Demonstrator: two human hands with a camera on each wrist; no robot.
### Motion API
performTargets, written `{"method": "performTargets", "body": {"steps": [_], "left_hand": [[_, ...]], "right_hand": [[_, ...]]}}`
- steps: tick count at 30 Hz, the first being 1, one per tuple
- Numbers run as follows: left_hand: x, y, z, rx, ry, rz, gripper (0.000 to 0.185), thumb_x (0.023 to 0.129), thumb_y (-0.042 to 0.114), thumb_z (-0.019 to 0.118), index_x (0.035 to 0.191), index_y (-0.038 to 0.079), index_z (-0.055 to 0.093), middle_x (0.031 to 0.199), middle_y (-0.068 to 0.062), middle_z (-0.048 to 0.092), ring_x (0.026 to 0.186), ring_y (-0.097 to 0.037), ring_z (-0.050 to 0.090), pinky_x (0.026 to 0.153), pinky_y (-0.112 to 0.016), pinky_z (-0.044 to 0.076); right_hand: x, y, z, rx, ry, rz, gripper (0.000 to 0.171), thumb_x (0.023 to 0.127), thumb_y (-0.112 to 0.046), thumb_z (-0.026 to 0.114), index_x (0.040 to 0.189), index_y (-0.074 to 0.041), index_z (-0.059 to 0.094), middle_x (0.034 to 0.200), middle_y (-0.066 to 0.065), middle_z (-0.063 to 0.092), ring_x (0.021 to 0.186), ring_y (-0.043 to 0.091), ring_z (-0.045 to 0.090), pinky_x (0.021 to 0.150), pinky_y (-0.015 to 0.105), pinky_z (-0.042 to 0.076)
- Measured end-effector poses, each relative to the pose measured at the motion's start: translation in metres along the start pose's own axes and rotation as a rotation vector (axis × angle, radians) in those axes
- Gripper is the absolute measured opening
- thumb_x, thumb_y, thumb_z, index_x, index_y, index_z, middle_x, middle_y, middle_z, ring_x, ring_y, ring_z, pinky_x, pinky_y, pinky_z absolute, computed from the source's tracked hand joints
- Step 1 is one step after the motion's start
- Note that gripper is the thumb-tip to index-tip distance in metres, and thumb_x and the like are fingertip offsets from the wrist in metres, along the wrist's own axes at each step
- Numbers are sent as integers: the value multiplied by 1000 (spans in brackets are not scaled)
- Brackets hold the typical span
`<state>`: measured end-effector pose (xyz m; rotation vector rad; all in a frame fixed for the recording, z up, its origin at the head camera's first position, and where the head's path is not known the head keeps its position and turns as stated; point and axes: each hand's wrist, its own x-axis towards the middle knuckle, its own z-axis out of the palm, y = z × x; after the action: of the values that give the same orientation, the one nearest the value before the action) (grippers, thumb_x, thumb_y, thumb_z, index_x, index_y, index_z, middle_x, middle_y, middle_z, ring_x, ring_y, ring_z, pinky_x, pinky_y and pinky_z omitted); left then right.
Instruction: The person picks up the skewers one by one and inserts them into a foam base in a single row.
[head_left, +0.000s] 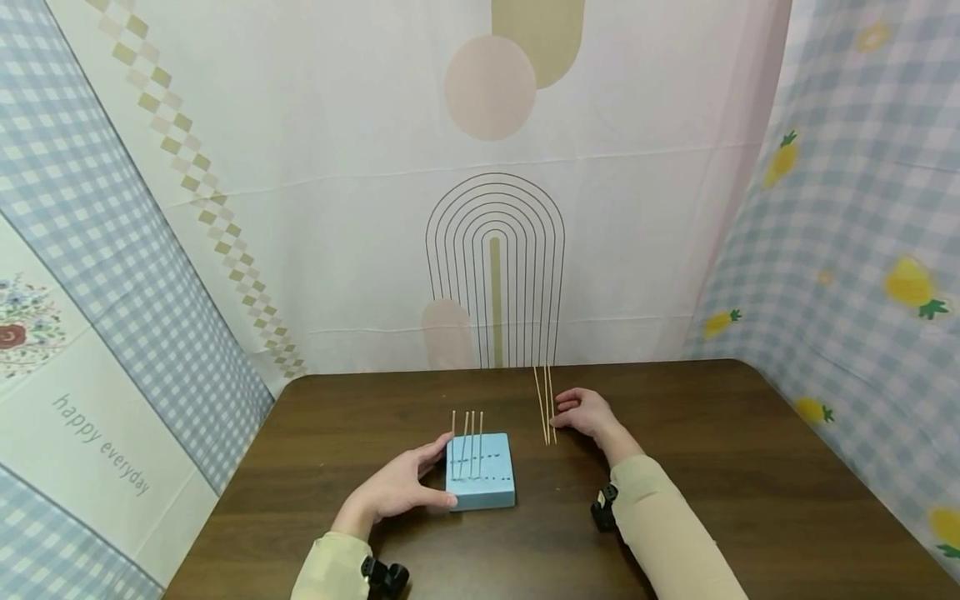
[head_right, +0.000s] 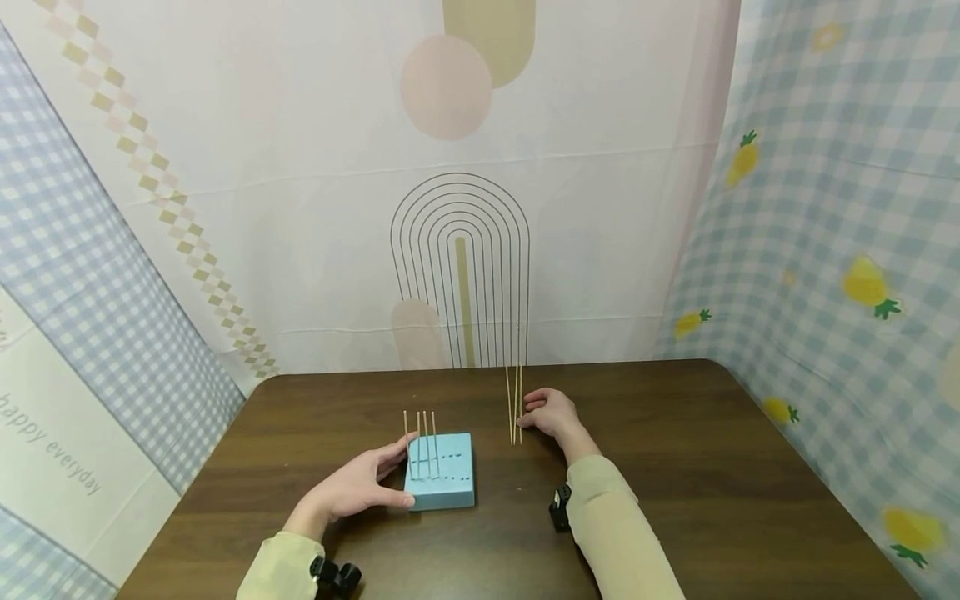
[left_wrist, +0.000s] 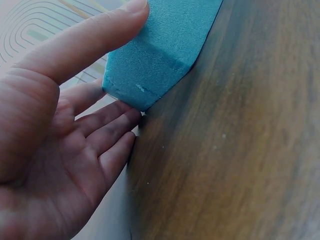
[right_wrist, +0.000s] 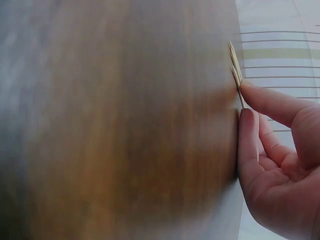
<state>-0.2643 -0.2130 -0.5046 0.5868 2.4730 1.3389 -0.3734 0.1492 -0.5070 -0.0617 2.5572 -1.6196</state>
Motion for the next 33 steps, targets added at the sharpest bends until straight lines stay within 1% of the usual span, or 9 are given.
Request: {"method": "performTargets", "body": {"steps": [4, 6, 10, 14, 20, 24, 26, 29, 33], "left_hand": [[0, 1, 0, -4, -4, 5, 106, 86, 34, 92, 170, 11, 31, 171, -12, 36, 155, -31, 39, 123, -57, 31], [0, 2, 0, -6, -4, 6, 106, 86, 33, 92, 170, 12, 31, 171, -11, 36, 155, -30, 39, 123, -57, 31], [1, 2, 0, -14, -9, 9, 105, 87, 32, 92, 170, 12, 31, 171, -11, 35, 155, -30, 39, 123, -57, 32], [1, 0, 0, -29, -15, 14, 105, 88, 31, 92, 170, 11, 29, 172, -12, 34, 156, -31, 37, 123, -56, 32], [1, -2, 1, -17, -10, 4, 107, 87, 36, 92, 170, 10, 29, 172, -11, 35, 156, -30, 37, 123, -52, 32], [1, -3, 1, 0, -11, -6, 108, 87, 39, 91, 170, 12, 29, 172, -8, 34, 156, -27, 37, 124, -47, 32], [1, -3, 1, 2, -13, -5, 108, 87, 40, 91, 171, 12, 29, 172, -8, 34, 156, -27, 36, 124, -47, 32], [1, -3, 1, 2, -13, 7, 108, 87, 39, 91, 171, 11, 28, 172, -11, 34, 156, -30, 36, 123, -50, 33], [0, -3, 2, -8, -13, 11, 108, 87, 38, 91, 170, 10, 29, 172, -13, 34, 156, -32, 36, 123, -54, 33]], "right_hand": [[0, 0, -2, 80, -16, 31, 48, 83, 9, 80, 128, 15, 63, 115, 26, 70, 93, 22, 69, 79, 28, 58], [0, 0, -2, 99, -10, 40, 49, 83, 9, 81, 128, 16, 62, 114, 25, 69, 91, 21, 69, 78, 28, 60], [1, 1, -1, 27, 53, 50, 48, 80, 4, 86, 124, 11, 66, 108, 20, 72, 90, 21, 69, 77, 28, 58], [1, 0, 2, -7, 107, 72, 48, 75, 6, 86, 120, 8, 69, 106, 18, 74, 89, 23, 70, 75, 29, 58], [-3, -1, 3, -30, 149, 74, 47, 72, 9, 84, 117, 8, 70, 106, 20, 75, 89, 24, 71, 74, 30, 58], [-7, -2, 1, -33, 158, 81, 46, 74, 8, 82, 118, 7, 70, 108, 20, 75, 92, 26, 71, 74, 30, 58], [-9, -2, 0, -19, 150, 86, 46, 76, 8, 81, 120, 8, 69, 111, 22, 74, 94, 27, 72, 74, 30, 59], [-11, -2, -2, 35, 132, 97, 47, 78, 10, 79, 123, 8, 68, 116, 24, 72, 96, 27, 71, 74, 31, 60], [-14, -1, -7, 166, 85, 113, 51, 82, 13, 74, 132, 11, 63, 125, 28, 67, 97, 24, 69, 76, 31, 61]]}}
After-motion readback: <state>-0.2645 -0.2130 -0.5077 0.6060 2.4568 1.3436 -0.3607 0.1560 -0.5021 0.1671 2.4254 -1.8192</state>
